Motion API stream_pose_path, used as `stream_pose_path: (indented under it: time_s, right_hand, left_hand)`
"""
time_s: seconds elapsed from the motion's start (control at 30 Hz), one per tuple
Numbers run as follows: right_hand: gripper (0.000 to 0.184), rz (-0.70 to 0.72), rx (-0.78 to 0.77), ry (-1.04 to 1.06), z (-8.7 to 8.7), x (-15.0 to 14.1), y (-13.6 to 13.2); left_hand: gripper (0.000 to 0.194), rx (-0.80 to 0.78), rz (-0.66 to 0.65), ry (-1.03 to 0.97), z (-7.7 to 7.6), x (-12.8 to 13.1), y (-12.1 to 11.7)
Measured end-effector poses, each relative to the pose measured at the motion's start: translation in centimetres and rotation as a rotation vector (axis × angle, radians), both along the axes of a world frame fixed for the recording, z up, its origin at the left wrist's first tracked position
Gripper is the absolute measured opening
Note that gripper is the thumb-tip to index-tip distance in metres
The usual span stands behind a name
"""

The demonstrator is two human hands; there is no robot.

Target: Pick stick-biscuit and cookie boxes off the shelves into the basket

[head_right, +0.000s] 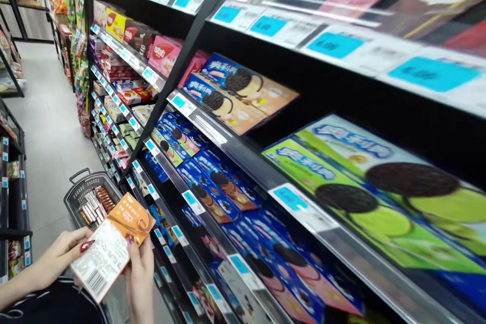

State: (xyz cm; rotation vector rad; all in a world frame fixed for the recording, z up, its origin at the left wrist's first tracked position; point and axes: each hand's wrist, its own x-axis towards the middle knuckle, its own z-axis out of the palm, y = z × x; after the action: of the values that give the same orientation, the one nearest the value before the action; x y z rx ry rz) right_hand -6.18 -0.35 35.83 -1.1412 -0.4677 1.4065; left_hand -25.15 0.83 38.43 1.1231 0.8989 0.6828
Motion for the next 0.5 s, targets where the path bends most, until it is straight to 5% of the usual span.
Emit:
stream_pose_path:
  time_s: [0.27,0.5]
  right_hand:
    - [0.062,0.005,0.046,0.031,3.9,-2.4,-0.1]
    - [0.037,0.163,-0.031,0.076,0.5,-3.6,3.6]
  left_hand:
    - [0.046,-0.166,0.001,-0.271,0.6,-0.6,-1.2]
    - [0.044,-0.726,0.129,-0.287,1.4,-0.1,0.6]
